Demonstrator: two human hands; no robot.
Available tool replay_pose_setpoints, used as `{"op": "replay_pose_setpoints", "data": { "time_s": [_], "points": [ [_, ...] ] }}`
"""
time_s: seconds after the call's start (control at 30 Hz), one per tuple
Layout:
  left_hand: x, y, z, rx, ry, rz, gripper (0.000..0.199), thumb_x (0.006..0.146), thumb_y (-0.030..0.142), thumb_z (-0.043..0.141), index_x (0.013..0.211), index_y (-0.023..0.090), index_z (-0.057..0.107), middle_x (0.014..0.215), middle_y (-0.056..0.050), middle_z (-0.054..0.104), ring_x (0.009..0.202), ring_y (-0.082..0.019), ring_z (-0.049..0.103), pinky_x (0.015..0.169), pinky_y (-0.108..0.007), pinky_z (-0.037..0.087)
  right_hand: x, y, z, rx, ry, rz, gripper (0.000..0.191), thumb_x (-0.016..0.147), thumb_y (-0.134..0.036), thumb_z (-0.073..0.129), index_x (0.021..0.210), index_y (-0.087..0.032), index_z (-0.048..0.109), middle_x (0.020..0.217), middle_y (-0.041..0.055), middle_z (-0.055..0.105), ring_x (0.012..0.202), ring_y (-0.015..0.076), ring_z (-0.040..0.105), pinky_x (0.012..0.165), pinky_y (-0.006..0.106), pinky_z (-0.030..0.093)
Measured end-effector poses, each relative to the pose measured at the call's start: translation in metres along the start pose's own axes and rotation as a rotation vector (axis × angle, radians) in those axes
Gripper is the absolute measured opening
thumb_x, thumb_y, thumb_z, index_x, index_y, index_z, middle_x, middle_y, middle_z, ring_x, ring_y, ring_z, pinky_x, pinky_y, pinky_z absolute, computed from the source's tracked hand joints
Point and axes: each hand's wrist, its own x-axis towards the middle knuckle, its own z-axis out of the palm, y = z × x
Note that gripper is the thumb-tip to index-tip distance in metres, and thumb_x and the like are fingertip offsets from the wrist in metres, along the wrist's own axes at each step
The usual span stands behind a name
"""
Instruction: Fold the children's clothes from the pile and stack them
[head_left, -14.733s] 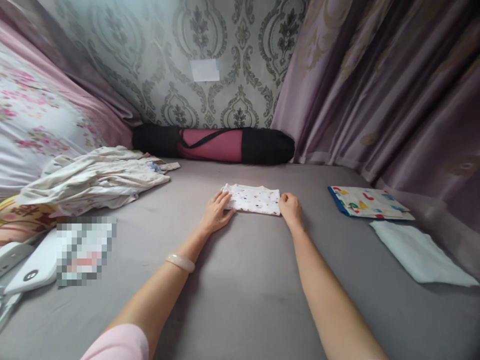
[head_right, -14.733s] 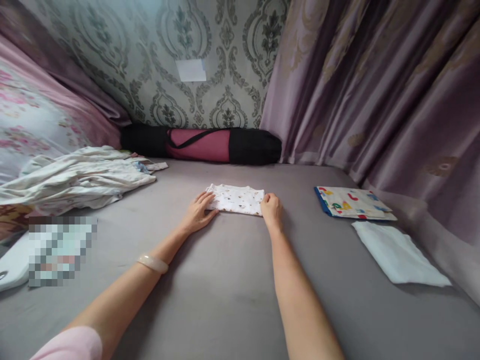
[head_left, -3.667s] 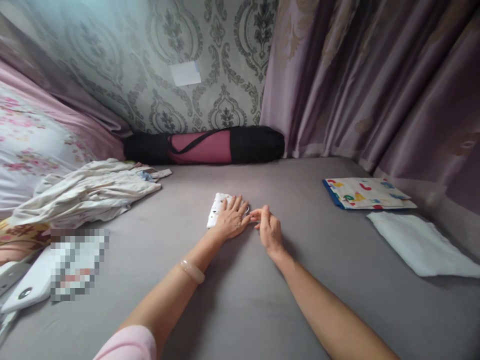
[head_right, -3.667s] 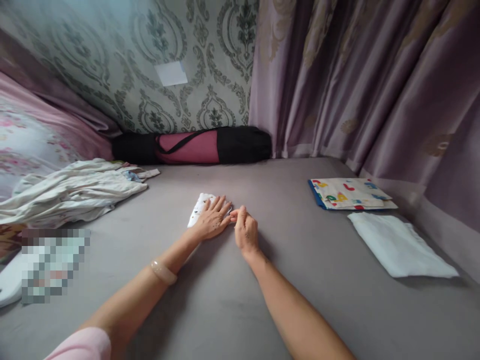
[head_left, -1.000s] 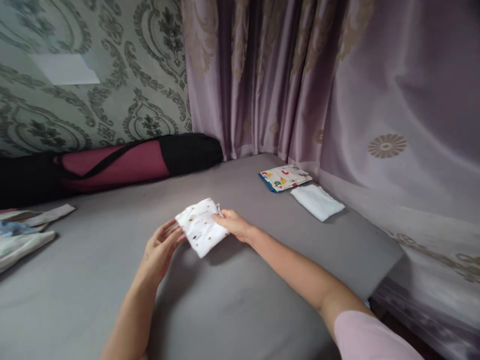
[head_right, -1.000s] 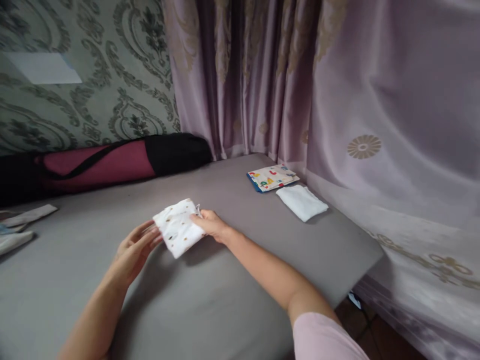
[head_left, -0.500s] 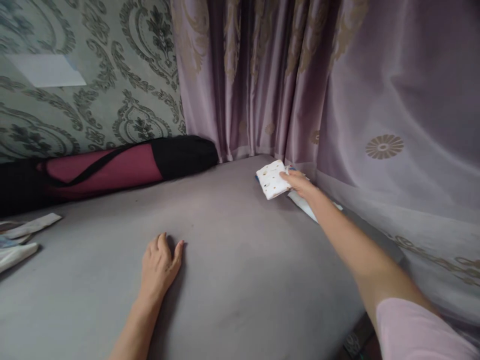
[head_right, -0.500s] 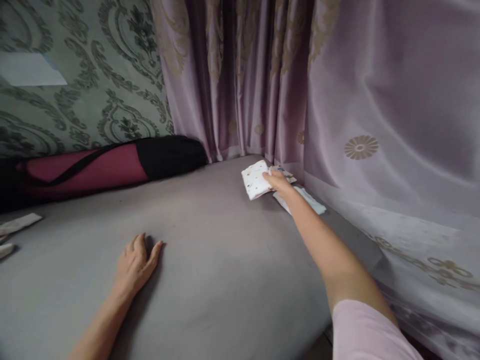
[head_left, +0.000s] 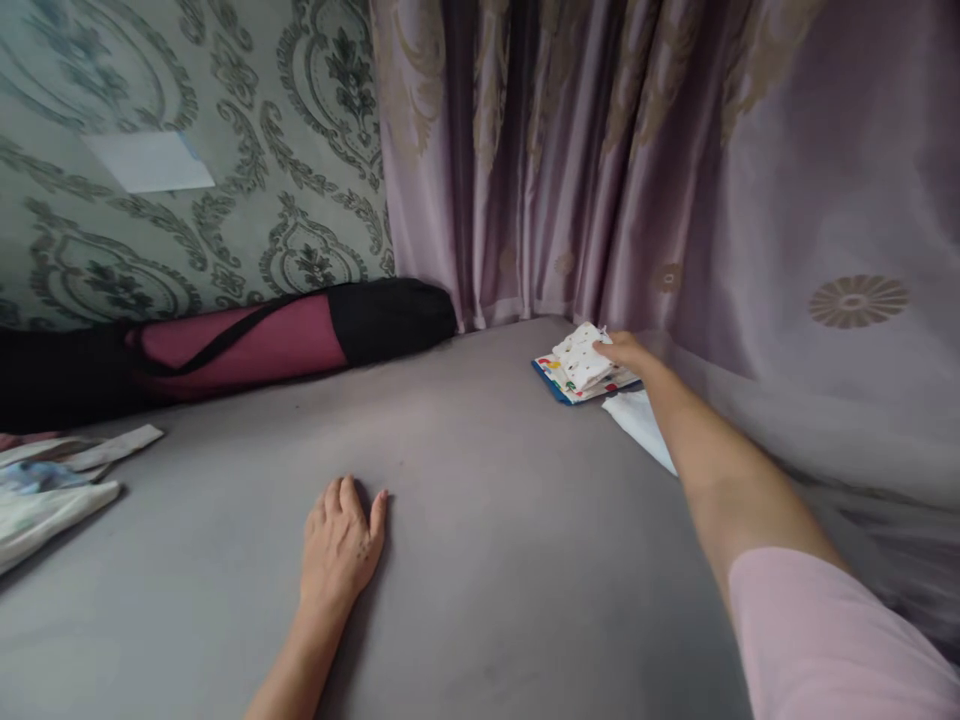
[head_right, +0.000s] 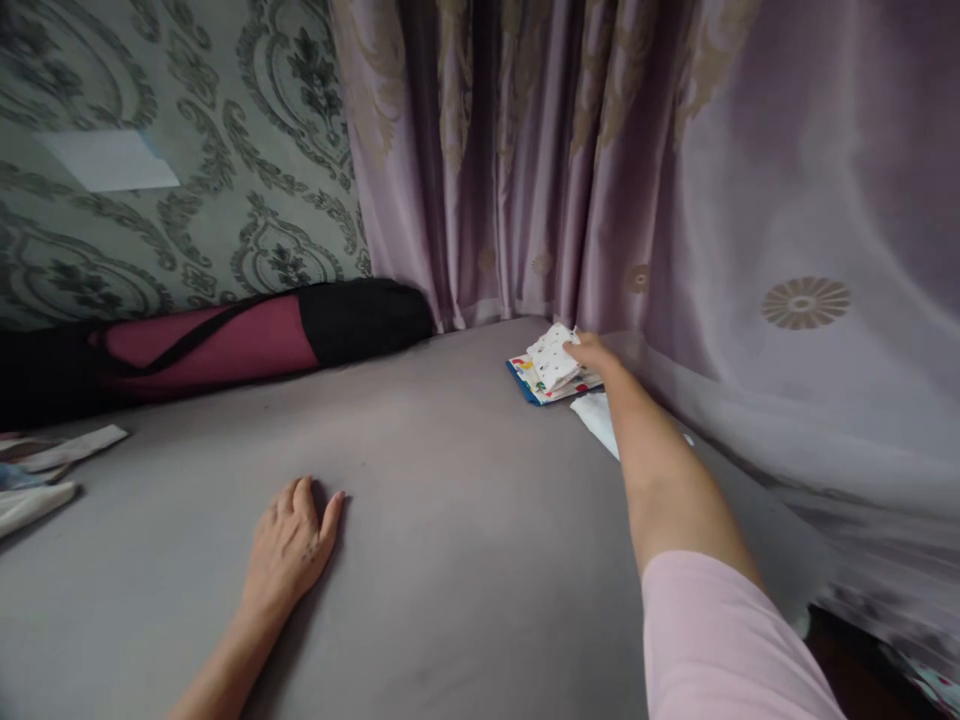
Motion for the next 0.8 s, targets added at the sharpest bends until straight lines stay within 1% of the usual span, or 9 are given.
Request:
{"op": "replay_pose_setpoints", "data": {
  "time_s": [0.1, 0.23, 0.3, 0.4, 0.47, 0.57, 0.63, 0.73, 0.8],
  "points": [
    [0.000, -0.001, 0.003, -0.004, 0.006, -0.002, 0.068, 0.093, 0.051, 0.020, 0.129, 0.001, 0.047, 0.128, -0.025, 0.053, 0.121, -0.035, 0.049, 0.098, -0.045, 0.040, 0.005, 0.011, 0.004, -0.084, -0.015, 0.004, 0.022, 0.082, -0.018, 0.062, 0.101, -0.011, 0.069, 0.097, 0.0143, 0.070, 0.095, 0.0251, 0.065, 0.087, 0.041, 0.049],
    [0.000, -0.002, 0.004, 0.007, 0.006, 0.006, 0.068, 0.093, 0.051, 0.020, 0.128, 0.001, 0.049, 0.128, -0.026, 0.052, 0.121, -0.036, 0.049, 0.098, -0.046, 0.040, 0.004, 0.023, 0.002, -0.152, -0.023, -0.089, 0.043, 0.085, -0.018, 0.058, 0.127, -0.013, 0.056, 0.125, 0.0152, 0.061, 0.113, 0.0243, 0.058, 0.098, 0.038, 0.042],
    [0.000, -0.002, 0.003, 0.013, 0.007, 0.008, 0.068, 0.093, 0.052, 0.019, 0.127, 0.001, 0.050, 0.128, -0.026, 0.052, 0.120, -0.036, 0.049, 0.097, -0.046, 0.040, 0.000, 0.027, 0.000, -0.244, 0.034, -0.125, 0.045, 0.088, -0.021, 0.056, 0.133, -0.014, 0.051, 0.131, 0.0170, 0.056, 0.115, 0.0250, 0.055, 0.098, 0.038, 0.042],
    [0.000, -0.002, 0.003, 0.009, 0.002, 0.006, 0.070, 0.093, 0.052, 0.018, 0.126, -0.001, 0.050, 0.128, -0.027, 0.052, 0.121, -0.037, 0.048, 0.098, -0.046, 0.039, -0.007, 0.028, 0.003, -0.422, 0.168, -0.104, 0.042, 0.093, -0.020, 0.046, 0.134, -0.011, 0.047, 0.133, 0.0223, 0.052, 0.117, 0.0274, 0.053, 0.097, 0.041, 0.040],
    [0.001, -0.002, 0.003, 0.006, -0.004, 0.007, 0.071, 0.093, 0.052, 0.019, 0.126, -0.002, 0.050, 0.128, -0.027, 0.052, 0.121, -0.036, 0.048, 0.098, -0.046, 0.039, -0.010, 0.026, 0.009, -0.480, 0.180, -0.116, 0.041, 0.094, -0.020, 0.041, 0.134, -0.010, 0.047, 0.131, 0.0219, 0.053, 0.120, 0.0275, 0.050, 0.099, 0.041, 0.038],
    [0.001, -0.001, 0.002, 0.020, -0.012, 0.010, 0.069, 0.093, 0.052, 0.019, 0.125, 0.000, 0.051, 0.127, -0.026, 0.053, 0.119, -0.035, 0.050, 0.098, -0.045, 0.039, -0.013, 0.020, 0.024, -0.534, 0.090, -0.214, 0.041, 0.095, -0.024, 0.040, 0.133, -0.011, 0.050, 0.134, 0.0190, 0.053, 0.127, 0.0280, 0.044, 0.105, 0.043, 0.032],
    [0.001, -0.001, 0.001, 0.039, -0.011, 0.012, 0.068, 0.094, 0.052, 0.018, 0.124, 0.000, 0.050, 0.127, -0.025, 0.053, 0.118, -0.035, 0.050, 0.099, -0.044, 0.039, -0.013, 0.017, 0.034, -0.577, 0.009, -0.239, 0.044, 0.097, -0.029, 0.036, 0.135, -0.010, 0.049, 0.142, 0.0186, 0.046, 0.134, 0.0299, 0.036, 0.110, 0.048, 0.025],
    [0.000, 0.001, 0.000, 0.057, -0.015, 0.001, 0.068, 0.094, 0.051, 0.017, 0.125, 0.000, 0.050, 0.129, -0.025, 0.052, 0.120, -0.035, 0.049, 0.100, -0.044, 0.038, -0.011, 0.017, 0.042, -0.598, -0.102, -0.168, 0.053, 0.099, -0.040, 0.027, 0.143, -0.013, 0.040, 0.153, 0.0162, 0.032, 0.141, 0.0322, 0.024, 0.112, 0.056, 0.018],
    [0.000, 0.001, -0.001, 0.059, -0.025, -0.005, 0.068, 0.095, 0.050, 0.017, 0.126, -0.001, 0.049, 0.131, -0.025, 0.051, 0.121, -0.035, 0.049, 0.100, -0.044, 0.038, -0.010, 0.018, 0.043, -0.609, -0.160, -0.116, 0.058, 0.098, -0.047, 0.022, 0.147, -0.018, 0.034, 0.156, 0.0132, 0.024, 0.143, 0.0335, 0.018, 0.111, 0.060, 0.017]
  ]
}}
